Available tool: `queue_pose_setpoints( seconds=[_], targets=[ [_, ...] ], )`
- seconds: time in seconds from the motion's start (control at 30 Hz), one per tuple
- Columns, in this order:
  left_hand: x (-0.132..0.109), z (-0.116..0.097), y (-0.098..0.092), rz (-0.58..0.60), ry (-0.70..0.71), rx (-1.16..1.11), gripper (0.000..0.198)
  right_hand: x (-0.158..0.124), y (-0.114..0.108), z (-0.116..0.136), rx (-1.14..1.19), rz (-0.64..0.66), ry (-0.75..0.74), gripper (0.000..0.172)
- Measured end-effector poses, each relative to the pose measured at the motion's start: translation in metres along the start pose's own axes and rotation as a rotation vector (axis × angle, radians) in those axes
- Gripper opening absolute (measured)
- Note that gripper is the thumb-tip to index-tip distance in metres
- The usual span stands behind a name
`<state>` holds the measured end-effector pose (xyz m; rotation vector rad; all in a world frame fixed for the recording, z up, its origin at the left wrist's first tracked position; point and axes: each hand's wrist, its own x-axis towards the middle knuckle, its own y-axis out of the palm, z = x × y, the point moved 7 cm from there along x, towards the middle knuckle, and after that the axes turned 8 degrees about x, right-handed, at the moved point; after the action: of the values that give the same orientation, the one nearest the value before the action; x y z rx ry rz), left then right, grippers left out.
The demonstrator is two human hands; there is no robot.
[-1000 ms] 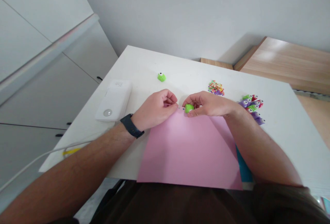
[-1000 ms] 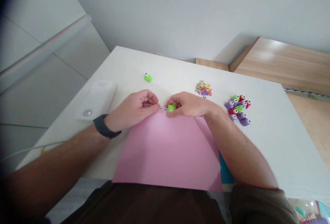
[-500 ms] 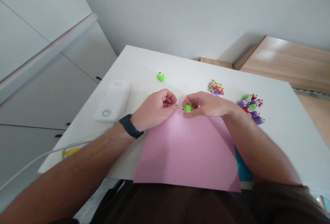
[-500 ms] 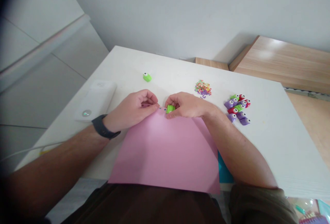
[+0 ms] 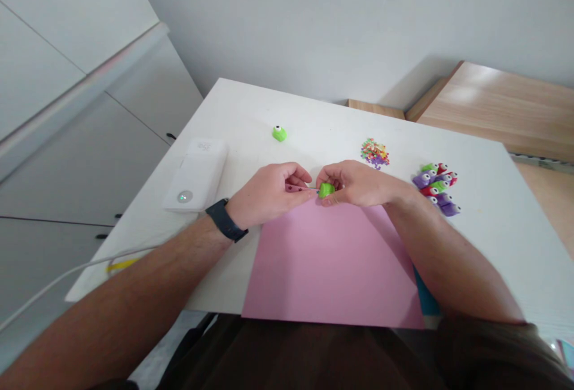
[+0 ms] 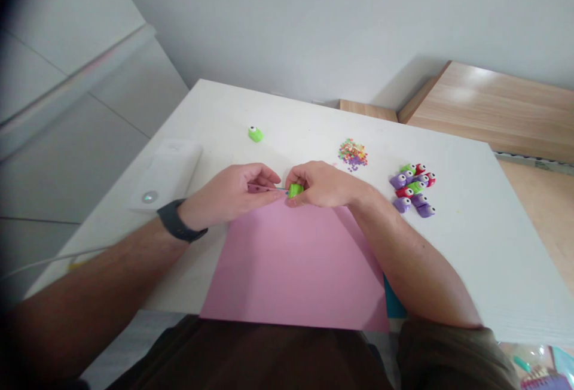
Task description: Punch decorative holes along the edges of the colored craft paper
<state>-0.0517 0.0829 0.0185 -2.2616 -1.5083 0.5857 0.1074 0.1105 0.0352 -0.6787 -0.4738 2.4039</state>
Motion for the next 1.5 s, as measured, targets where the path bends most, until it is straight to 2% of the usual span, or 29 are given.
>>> queue_pose_setpoints(
  seconds=[1.1, 1.37, 1.5],
  targets=[
    [-0.0011, 0.0011, 0.0002, 0.000, -0.036, -0.069, 0.030, 0.0000, -0.0004, 0.0015, -0.001, -0.010, -0.005, 0.030],
    [-0.0006, 0.0010, -0.0009, -0.005, -0.025, -0.031, 0.030, -0.0001, -0.0005, 0.0032, -0.046, -0.043, -0.008, 0.029],
    [-0.0025, -0.0042, -0.0066, -0.054, 0.016, 0.041, 0.028, -0.0006, -0.0012, 0.0069, -0.068, -0.071, -0.015, 0.027]
  ],
)
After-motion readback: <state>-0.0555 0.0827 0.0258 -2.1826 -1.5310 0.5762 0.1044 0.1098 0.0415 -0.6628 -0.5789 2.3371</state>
